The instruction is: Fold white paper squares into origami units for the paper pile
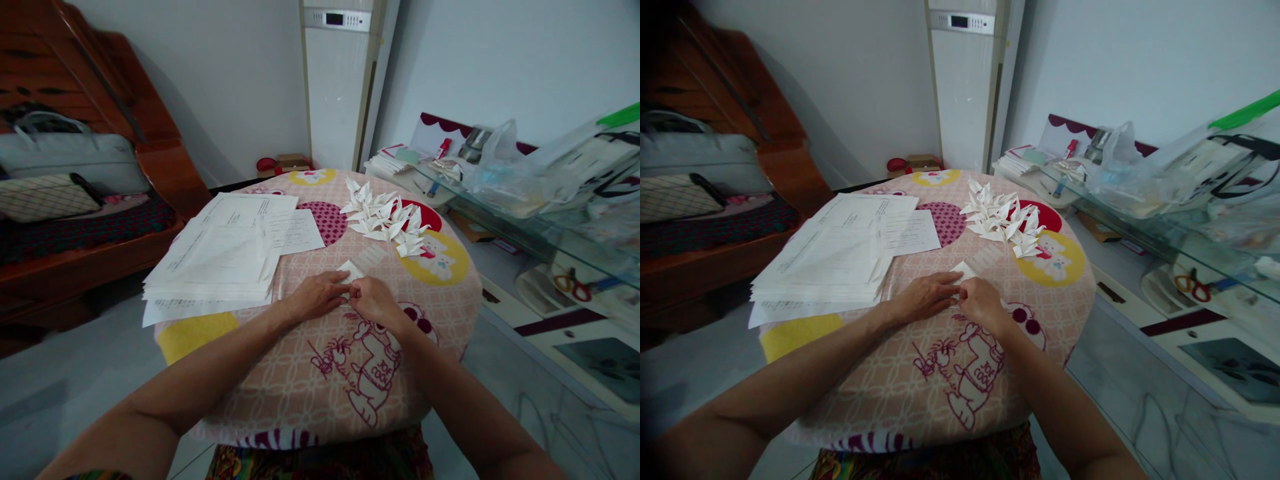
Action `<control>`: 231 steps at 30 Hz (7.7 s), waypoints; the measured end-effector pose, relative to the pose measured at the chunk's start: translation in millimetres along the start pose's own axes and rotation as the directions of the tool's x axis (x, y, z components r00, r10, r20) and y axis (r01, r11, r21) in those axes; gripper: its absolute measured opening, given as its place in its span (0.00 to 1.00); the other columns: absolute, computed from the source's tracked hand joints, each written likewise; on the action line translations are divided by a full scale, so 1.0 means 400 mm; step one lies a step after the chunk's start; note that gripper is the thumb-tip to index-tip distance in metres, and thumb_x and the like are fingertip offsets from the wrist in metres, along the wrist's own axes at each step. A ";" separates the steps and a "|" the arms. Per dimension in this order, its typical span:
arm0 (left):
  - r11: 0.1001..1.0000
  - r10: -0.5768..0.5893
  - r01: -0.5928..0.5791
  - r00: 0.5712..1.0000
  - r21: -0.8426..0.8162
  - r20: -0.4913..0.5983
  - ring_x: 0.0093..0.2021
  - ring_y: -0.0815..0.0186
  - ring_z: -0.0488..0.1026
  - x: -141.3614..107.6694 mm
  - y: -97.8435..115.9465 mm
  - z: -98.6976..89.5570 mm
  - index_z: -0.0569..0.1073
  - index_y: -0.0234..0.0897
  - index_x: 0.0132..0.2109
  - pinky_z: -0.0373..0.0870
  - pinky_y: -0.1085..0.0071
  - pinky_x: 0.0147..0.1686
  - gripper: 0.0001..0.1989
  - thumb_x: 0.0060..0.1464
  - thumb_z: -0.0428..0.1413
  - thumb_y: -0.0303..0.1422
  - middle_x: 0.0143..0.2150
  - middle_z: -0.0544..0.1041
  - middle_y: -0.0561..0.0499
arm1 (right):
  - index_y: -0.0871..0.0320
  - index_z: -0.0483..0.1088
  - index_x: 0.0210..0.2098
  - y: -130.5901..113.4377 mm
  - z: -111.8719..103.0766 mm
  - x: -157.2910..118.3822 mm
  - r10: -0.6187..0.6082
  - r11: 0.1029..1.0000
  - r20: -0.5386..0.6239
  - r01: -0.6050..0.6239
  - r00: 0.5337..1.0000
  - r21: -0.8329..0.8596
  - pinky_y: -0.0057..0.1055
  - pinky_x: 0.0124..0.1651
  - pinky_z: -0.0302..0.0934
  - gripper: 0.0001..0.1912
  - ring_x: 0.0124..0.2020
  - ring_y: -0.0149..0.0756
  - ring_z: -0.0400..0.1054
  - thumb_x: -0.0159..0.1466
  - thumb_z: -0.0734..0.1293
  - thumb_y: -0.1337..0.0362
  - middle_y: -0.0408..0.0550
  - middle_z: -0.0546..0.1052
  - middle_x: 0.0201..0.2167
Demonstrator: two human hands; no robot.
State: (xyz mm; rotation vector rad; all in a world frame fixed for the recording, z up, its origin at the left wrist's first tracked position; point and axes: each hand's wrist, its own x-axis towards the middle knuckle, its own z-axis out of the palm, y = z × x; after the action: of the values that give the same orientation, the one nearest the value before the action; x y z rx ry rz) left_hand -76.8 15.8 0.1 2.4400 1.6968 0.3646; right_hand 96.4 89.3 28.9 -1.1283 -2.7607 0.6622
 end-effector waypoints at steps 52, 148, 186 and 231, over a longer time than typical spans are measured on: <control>0.918 -0.340 0.299 0.931 -0.260 -0.131 0.59 0.56 0.70 -0.042 -0.034 -0.038 0.67 0.34 0.63 0.65 0.58 0.60 0.26 0.57 0.55 0.34 0.60 0.73 0.43 | 0.59 0.73 0.26 0.108 0.027 -0.018 0.102 0.890 -0.294 0.044 0.950 0.453 0.28 0.28 0.61 0.04 0.23 0.34 0.69 0.54 0.69 0.64 0.44 0.76 0.21; 0.671 -0.660 0.506 0.741 -0.543 -0.125 0.25 0.66 0.70 -0.062 0.005 -0.028 0.62 0.32 0.65 0.63 0.70 0.31 0.35 0.49 0.60 0.30 0.21 0.71 0.58 | 0.60 0.75 0.54 0.153 0.025 -0.017 0.168 0.962 -0.404 -0.059 0.899 0.268 0.36 0.39 0.66 0.27 0.30 0.41 0.72 0.54 0.67 0.63 0.49 0.81 0.30; 0.604 -0.729 0.583 0.680 -0.543 -0.080 0.22 0.68 0.71 -0.050 -0.016 -0.024 0.62 0.37 0.64 0.65 0.71 0.29 0.35 0.50 0.63 0.32 0.23 0.72 0.59 | 0.60 0.81 0.40 0.151 0.023 -0.006 0.175 0.983 -0.349 -0.143 0.921 0.115 0.32 0.42 0.64 0.12 0.35 0.41 0.76 0.59 0.68 0.65 0.54 0.83 0.35; 0.984 0.083 -0.093 0.994 0.149 0.073 0.68 0.51 0.58 -0.047 0.021 0.010 0.65 0.55 0.64 0.63 0.56 0.60 0.23 0.64 0.52 0.33 0.68 0.64 0.50 | 0.61 0.78 0.42 0.117 -0.010 -0.020 0.205 0.961 -0.386 -0.259 0.900 -0.095 0.30 0.39 0.59 0.11 0.38 0.41 0.73 0.62 0.66 0.66 0.56 0.80 0.37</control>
State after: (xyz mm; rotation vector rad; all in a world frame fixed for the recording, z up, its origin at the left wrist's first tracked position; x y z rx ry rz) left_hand -74.3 -4.7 -3.7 2.6103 1.6501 0.1665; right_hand 133.5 114.9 13.4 -1.4581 -2.4013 0.2303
